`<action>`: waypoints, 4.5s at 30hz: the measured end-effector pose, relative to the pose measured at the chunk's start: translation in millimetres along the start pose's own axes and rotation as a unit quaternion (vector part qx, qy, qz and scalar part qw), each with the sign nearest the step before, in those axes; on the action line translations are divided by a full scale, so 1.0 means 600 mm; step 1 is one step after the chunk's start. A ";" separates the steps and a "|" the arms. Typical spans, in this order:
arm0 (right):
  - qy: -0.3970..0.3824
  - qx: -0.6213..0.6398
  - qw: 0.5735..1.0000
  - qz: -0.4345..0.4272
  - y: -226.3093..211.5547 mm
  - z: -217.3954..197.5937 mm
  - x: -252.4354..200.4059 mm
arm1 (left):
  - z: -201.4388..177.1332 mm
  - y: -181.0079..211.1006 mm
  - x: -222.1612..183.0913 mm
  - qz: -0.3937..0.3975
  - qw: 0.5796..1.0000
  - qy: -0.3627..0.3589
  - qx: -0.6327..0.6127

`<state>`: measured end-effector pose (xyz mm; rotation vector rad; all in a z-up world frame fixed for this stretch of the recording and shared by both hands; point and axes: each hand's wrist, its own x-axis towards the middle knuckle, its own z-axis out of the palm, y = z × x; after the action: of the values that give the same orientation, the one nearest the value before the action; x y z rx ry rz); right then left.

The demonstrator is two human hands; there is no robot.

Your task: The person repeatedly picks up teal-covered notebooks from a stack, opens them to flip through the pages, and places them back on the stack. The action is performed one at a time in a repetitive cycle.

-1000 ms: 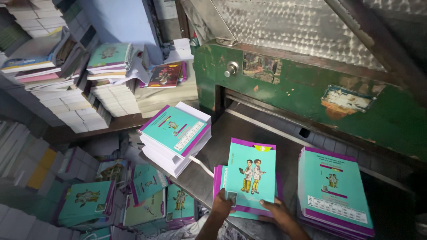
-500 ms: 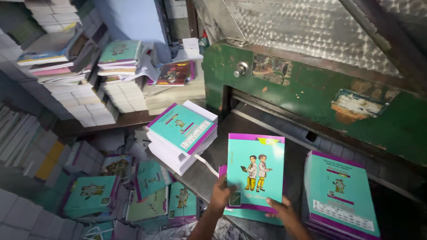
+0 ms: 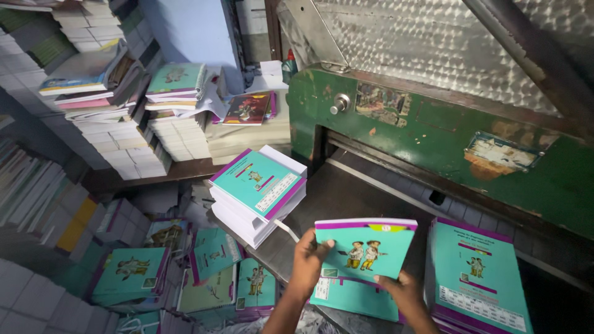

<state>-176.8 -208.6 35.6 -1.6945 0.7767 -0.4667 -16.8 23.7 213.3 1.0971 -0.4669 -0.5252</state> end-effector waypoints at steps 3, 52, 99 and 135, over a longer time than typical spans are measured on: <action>-0.031 0.054 0.998 0.026 -0.031 -0.005 -0.006 | -0.001 -0.009 -0.015 0.036 0.998 -0.011 0.055; -0.064 -0.021 0.998 0.006 -0.129 -0.023 -0.048 | 0.003 -0.001 -0.061 0.040 0.995 -0.023 0.091; -0.003 -0.292 0.902 -0.318 -0.359 -0.041 -0.073 | -0.021 0.041 -0.062 0.038 0.932 0.174 0.315; -0.023 -0.025 0.999 -0.023 -0.176 -0.101 -0.017 | -0.132 -0.161 -0.029 0.004 0.992 0.025 0.121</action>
<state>-198.2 -230.4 153.8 -1.7666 0.7211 -0.4419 0.5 55.3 92.8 1.3380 -0.4998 -0.4413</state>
